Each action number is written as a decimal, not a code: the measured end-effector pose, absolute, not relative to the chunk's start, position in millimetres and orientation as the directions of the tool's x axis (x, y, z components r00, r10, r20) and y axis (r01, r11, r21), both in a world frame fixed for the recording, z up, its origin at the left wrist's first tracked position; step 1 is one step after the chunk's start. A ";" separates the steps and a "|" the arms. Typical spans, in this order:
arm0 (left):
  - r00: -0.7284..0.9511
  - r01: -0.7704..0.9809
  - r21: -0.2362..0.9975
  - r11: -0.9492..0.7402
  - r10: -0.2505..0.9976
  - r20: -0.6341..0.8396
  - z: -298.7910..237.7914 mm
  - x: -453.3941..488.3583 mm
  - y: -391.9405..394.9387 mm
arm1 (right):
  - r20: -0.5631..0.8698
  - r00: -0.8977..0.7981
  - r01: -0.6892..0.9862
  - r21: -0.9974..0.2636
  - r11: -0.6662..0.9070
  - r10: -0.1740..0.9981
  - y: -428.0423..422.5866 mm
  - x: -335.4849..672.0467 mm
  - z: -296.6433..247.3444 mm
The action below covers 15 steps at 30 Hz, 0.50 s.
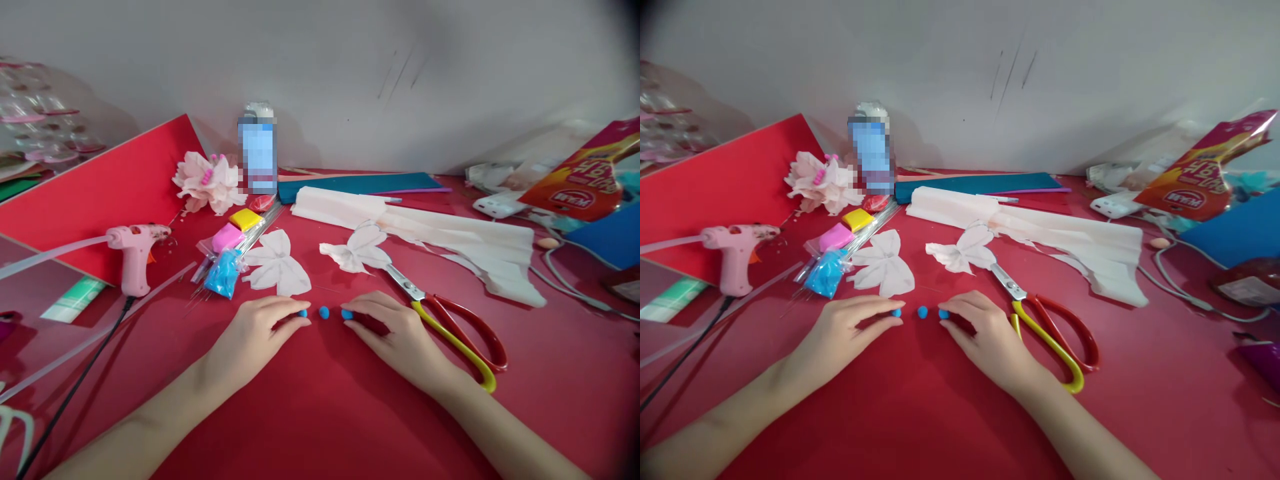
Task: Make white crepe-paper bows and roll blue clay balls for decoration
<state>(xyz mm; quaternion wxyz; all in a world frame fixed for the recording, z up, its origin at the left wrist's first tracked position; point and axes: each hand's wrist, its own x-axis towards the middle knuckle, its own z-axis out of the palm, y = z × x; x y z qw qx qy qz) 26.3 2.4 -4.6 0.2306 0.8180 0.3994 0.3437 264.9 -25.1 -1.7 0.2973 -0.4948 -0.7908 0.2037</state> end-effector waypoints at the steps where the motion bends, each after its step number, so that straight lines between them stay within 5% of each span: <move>1: 0.430 0.476 0.691 -0.544 0.829 0.357 -2.7 27.1 2.6 | 0.268 -0.326 0.656 -0.626 0.421 0.907 -25.4 264.5 -1.1; 8: 0.355 0.308 0.916 -0.258 0.924 0.141 3.9 29.6 5.0 | 0.246 -0.280 0.646 -0.667 0.371 0.928 -26.0 261.6 2.8; 15: 0.302 0.167 0.986 0.000 0.952 -0.051 11.4 30.1 2.9 | 0.260 -0.279 0.639 -0.668 0.381 0.924 -25.8 262.8 2.6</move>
